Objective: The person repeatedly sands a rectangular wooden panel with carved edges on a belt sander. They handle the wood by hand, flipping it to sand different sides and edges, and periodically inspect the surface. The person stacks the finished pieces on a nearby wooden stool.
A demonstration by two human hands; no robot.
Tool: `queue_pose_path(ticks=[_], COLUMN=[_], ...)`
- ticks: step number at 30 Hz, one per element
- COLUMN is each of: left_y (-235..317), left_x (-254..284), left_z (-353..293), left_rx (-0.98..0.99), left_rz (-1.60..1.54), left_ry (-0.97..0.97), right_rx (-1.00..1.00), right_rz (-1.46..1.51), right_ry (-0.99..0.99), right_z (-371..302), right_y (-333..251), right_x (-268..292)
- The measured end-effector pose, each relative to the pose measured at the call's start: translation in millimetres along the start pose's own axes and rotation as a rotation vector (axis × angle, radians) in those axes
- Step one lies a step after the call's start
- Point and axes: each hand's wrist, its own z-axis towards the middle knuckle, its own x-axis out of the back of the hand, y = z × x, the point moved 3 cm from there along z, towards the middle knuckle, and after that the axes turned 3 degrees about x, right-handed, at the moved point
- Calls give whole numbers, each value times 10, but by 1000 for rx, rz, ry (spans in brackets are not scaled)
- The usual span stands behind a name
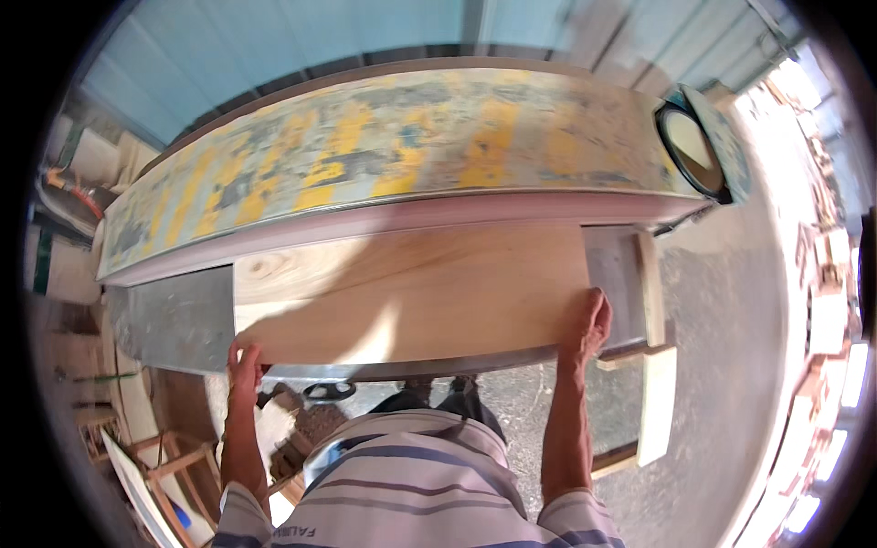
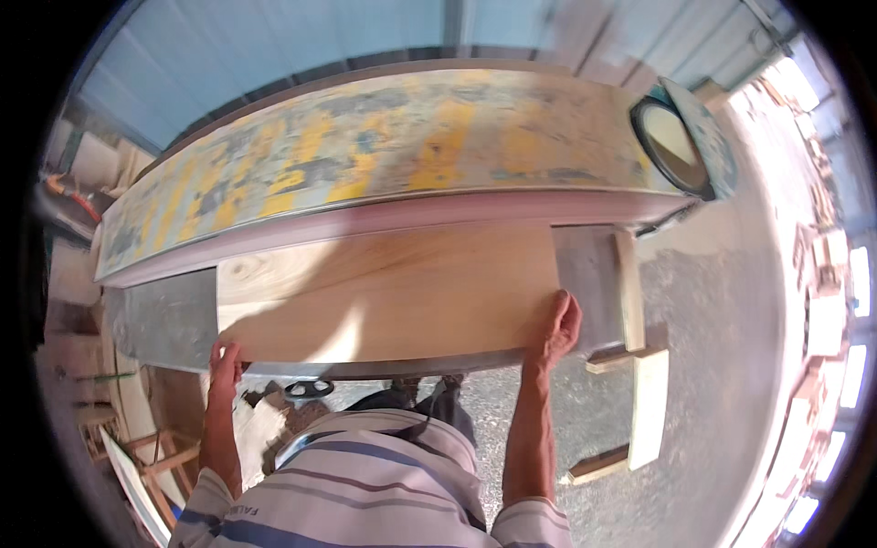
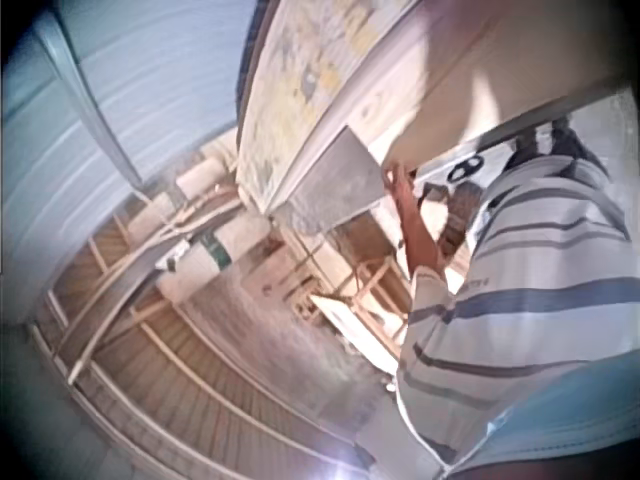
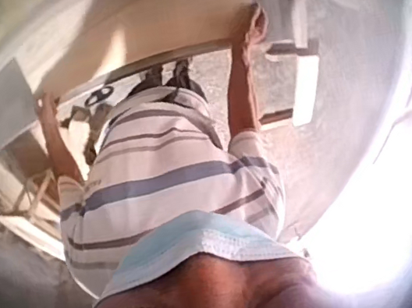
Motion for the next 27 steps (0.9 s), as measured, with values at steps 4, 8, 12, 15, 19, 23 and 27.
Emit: queue_pose_path(ticks=[4, 8, 12, 15, 19, 23, 27], left_y=[57, 24, 62, -53, 190, 205, 129], left_x=[-405, -365, 75, 21, -541, -154, -135], left_z=[-218, -142, 58, 38, -341, -138, -132], left_rx=[56, 36, -4, -12, 43, 51, 81], left_rz=[20, 35, 69, 3, -15, 16, -15], left_ry=[-50, -11, 2, -27, -16, 11, 19], right_rx=[-11, -42, 11, -11, -83, 29, -3], right_rz=[-185, 76, 13, 134, 21, -87, 133], right_ry=[52, 7, 30, -20, 20, -3, -39], right_z=[248, 231, -145, -6, 283, -84, 85], right_y=[-242, -6, -86, 65, -171, -281, 60], right_x=[80, 127, -78, 12, 173, -59, 39])
